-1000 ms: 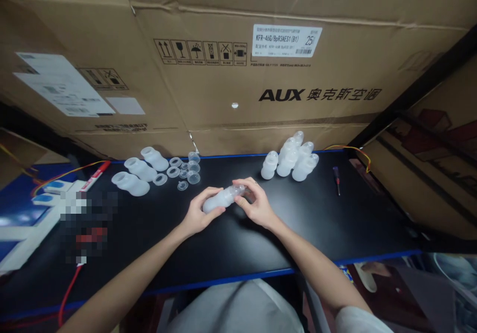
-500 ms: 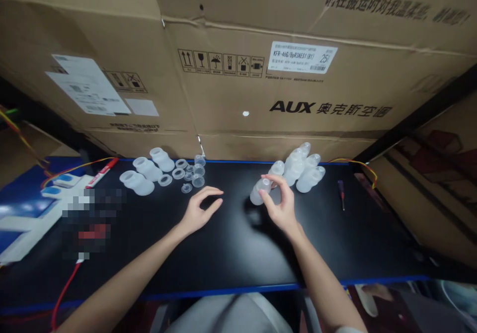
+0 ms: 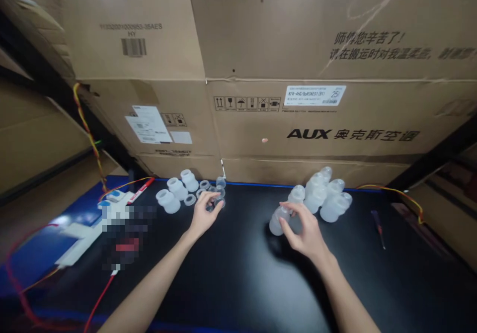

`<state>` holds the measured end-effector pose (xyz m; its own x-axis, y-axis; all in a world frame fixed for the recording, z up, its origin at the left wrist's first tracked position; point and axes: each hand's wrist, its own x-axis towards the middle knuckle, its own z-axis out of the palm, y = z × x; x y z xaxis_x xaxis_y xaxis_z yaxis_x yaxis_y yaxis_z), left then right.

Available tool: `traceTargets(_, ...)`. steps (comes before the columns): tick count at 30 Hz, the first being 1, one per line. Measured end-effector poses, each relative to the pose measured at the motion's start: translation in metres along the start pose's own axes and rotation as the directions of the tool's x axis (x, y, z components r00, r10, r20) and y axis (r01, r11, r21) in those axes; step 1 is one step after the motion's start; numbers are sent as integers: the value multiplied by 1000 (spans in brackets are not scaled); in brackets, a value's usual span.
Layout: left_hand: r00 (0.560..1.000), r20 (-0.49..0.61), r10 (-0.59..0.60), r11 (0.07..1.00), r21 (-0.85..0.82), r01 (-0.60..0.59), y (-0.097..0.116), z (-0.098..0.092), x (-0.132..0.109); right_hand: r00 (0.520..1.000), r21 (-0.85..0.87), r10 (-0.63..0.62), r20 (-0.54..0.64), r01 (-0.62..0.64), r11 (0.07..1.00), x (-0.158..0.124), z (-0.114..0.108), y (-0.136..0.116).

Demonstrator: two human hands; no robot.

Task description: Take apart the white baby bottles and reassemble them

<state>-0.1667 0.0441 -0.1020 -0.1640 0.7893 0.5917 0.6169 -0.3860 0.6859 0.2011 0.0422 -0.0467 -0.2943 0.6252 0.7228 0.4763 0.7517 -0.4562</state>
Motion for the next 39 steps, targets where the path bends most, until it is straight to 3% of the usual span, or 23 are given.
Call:
traceTargets(5, 995, 81, 55, 995, -88, -48, 3, 3, -4, 992, -68, -96, -83, 91, 994, 2, 3, 5)
traceTargets(8, 996, 58, 74, 995, -75, -70, 4, 1, -7, 981, -147, -139, -133, 119, 982, 2, 3, 10)
traceTargets(14, 998, 54, -16, 988, 155, 7, -3, 5, -14, 952, -350, -217, -216, 132, 928, 5, -5, 19)
traceTargets(19, 996, -14, -85, 968, 235, 86, -6, 2, -11, 927, -468, -222, -301, 59, 882, 3, -13, 29)
traceTargets(22, 986, -10, -169, 962, 214, 167, -8, -5, -6, 895, -522, -258, -363, 34, 852, 0, -13, 30)
traceTargets(25, 988, -12, -155, 983, 97, 155, -6, -9, -3, 880, -556, -294, -373, 42, 830, -3, -7, 19)
traceTargets(28, 993, 21, -118, 986, -115, 120, 5, -6, -5, 911, -443, -304, -278, 159, 882, -5, 11, -3)
traceTargets(30, 977, 133, -167, 930, -308, 201, 16, 1, -10, 952, -274, -282, -118, 241, 931, -7, 29, -18)
traceTargets(32, 923, 320, -215, 806, -475, 353, 28, 9, -18, 968, -137, -237, 86, 247, 959, -10, 48, -30)
traceTargets(35, 808, 555, -198, 613, -573, 543, 42, 21, -31, 926, -14, -227, 303, 243, 970, -19, 72, -37)
traceTargets(37, 769, 619, -159, 566, -581, 585, 48, 25, -36, 908, 65, -248, 337, 240, 969, -25, 81, -35)
traceTargets(39, 769, 626, -127, 609, -562, 559, 51, 23, -36, 921, 134, -229, 315, 196, 971, -29, 83, -32)
